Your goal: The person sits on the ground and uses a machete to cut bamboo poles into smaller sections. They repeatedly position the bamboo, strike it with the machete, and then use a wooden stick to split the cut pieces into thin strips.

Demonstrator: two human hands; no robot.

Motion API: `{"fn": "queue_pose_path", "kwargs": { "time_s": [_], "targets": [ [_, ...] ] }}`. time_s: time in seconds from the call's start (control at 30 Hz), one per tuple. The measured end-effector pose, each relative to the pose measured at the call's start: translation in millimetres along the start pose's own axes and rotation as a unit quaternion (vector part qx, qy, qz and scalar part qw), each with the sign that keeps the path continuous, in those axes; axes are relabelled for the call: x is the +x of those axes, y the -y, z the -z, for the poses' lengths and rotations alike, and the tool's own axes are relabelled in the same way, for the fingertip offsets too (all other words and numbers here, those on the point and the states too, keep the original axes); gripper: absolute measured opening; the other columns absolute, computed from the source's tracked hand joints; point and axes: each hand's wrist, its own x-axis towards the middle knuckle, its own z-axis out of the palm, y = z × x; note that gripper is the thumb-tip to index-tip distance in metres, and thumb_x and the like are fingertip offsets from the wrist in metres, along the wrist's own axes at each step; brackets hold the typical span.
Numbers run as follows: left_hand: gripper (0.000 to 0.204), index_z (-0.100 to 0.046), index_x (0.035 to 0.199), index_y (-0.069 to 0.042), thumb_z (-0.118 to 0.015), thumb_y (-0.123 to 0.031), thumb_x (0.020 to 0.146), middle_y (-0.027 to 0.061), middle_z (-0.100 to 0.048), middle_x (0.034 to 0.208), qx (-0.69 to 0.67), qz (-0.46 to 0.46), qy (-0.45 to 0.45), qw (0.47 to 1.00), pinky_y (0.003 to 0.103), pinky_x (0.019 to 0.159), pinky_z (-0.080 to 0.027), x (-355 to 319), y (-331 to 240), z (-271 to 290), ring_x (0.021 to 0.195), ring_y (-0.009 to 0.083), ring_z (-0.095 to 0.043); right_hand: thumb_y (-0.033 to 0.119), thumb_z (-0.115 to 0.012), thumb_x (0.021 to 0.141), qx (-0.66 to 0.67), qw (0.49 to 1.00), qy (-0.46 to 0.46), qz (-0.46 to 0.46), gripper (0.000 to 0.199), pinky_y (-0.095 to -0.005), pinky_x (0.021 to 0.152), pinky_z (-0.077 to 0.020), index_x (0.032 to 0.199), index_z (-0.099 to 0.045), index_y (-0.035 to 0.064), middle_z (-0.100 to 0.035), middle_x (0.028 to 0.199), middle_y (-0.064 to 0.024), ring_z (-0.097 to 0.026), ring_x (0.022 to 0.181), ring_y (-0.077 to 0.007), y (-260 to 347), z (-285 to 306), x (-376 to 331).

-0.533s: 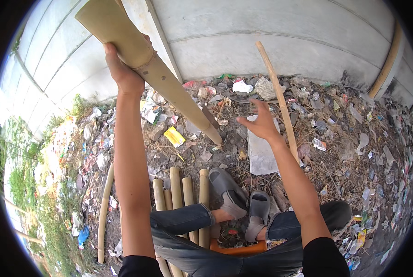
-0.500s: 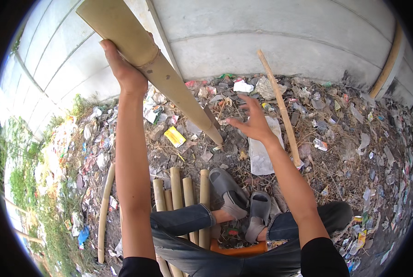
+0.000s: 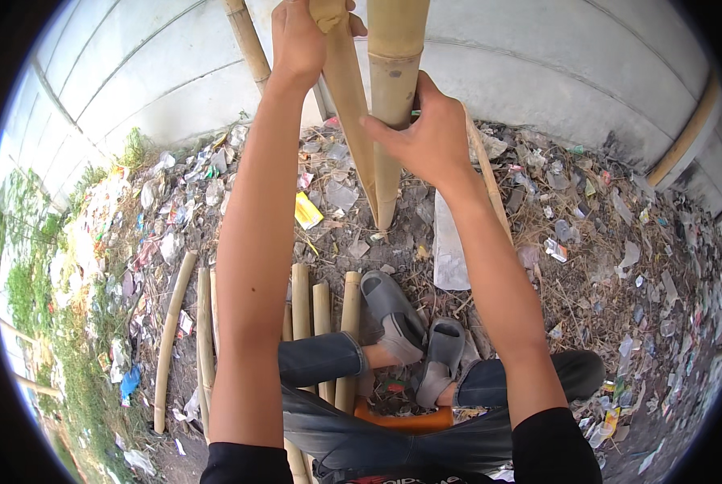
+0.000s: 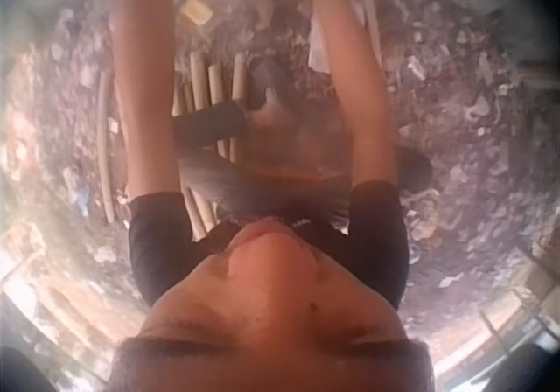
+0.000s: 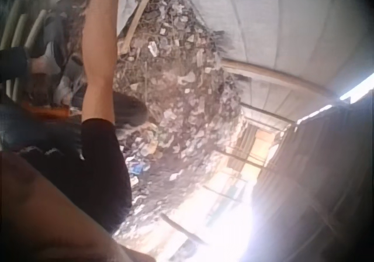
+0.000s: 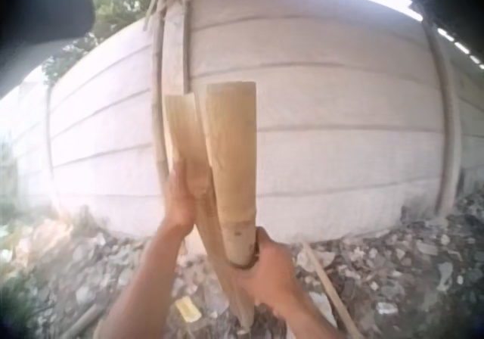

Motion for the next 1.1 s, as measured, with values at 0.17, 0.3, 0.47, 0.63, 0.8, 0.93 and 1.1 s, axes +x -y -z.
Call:
{"fn": "queue_pose_path", "kwargs": {
  "time_s": [0.17,0.3,0.47,0.63,0.8,0.93,1.1],
  "targets": [
    [0.076,-0.052,0.118,0.001,-0.025,-0.069,0.104,0.0162,-0.064,0.099,0.031,0.140,-0.133,0.981,0.041,0.068,-0.056,12.1,1.7,105.6,0.073,0.0269,-0.067,0.006,-0.074,0.075,0.191,0.973,-0.125,-0.028,0.039,-0.0376,0.088,-0.0570,0.110,-0.060,-0.0017,-0.071,0.106,-0.0208,-0.071,0.098,-0.0261,-86.0,94.9,-72.4],
    [0.075,-0.056,0.109,0.002,-0.029,-0.067,0.105,0.0124,-0.063,0.087,0.033,0.142,-0.314,0.938,0.040,0.064,-0.055,-22.2,19.9,213.9,0.068,0.0259,-0.065,0.000,-0.058,0.065,0.325,0.858,-0.333,-0.219,0.058,-0.0470,0.103,-0.0495,0.123,-0.051,0.0009,-0.064,0.118,-0.0205,-0.065,0.108,-0.0342,-168.3,186.1,-154.7],
    [0.078,-0.057,0.125,0.003,-0.030,-0.067,0.104,0.0150,-0.067,0.103,0.127,0.134,-0.428,0.885,0.042,0.082,-0.057,-73.2,15.5,308.0,0.091,0.0271,-0.068,0.007,-0.053,0.066,0.432,0.723,-0.483,-0.240,0.048,-0.0454,0.095,-0.0490,0.113,-0.049,0.0035,-0.059,0.099,-0.0149,-0.060,0.095,-0.0321,-206.3,207.8,-197.7],
    [0.075,-0.054,0.120,0.001,-0.028,-0.068,0.104,0.0132,-0.063,0.098,0.105,0.175,-0.498,0.843,0.042,0.077,-0.058,-112.4,-14.1,291.2,0.079,0.0256,-0.067,0.012,-0.055,0.065,0.458,0.753,-0.449,-0.147,0.049,-0.0481,0.096,-0.0449,0.113,-0.048,0.0026,-0.055,0.094,-0.0139,-0.057,0.092,-0.0327,-181.7,224.7,-168.6],
    [0.064,-0.050,0.113,-0.003,-0.026,-0.062,0.107,0.0113,-0.059,0.087,0.082,0.131,-0.479,0.864,0.041,0.069,-0.058,-127.9,-28.8,292.7,0.067,0.0240,-0.064,0.015,-0.060,0.068,0.419,0.843,-0.334,-0.039,0.058,-0.0497,0.108,-0.0367,0.121,-0.046,-0.0041,-0.051,0.102,-0.0168,-0.054,0.098,-0.0334,-84.6,276.4,-105.8],
    [0.064,-0.051,0.114,-0.003,-0.028,-0.063,0.106,0.0107,-0.058,0.087,0.056,0.118,-0.460,0.878,0.042,0.069,-0.058,-127.3,-33.2,277.6,0.067,0.0254,-0.063,0.017,-0.059,0.073,0.358,0.886,-0.293,0.029,0.057,-0.0529,0.115,-0.0314,0.123,-0.046,-0.0057,-0.050,0.106,-0.0177,-0.052,0.106,-0.0342,-21.8,365.8,-107.4],
    [0.063,-0.050,0.117,-0.003,-0.032,-0.063,0.106,0.0111,-0.058,0.088,0.033,0.098,-0.441,0.892,0.042,0.065,-0.055,-130.7,-42.4,273.6,0.067,0.0264,-0.063,0.020,-0.059,0.073,0.291,0.888,-0.341,0.103,0.063,-0.0611,0.120,-0.0264,0.126,-0.045,-0.0103,-0.051,0.114,-0.0255,-0.051,0.120,-0.0444,-4.0,528.7,-188.0]
  ]
}}
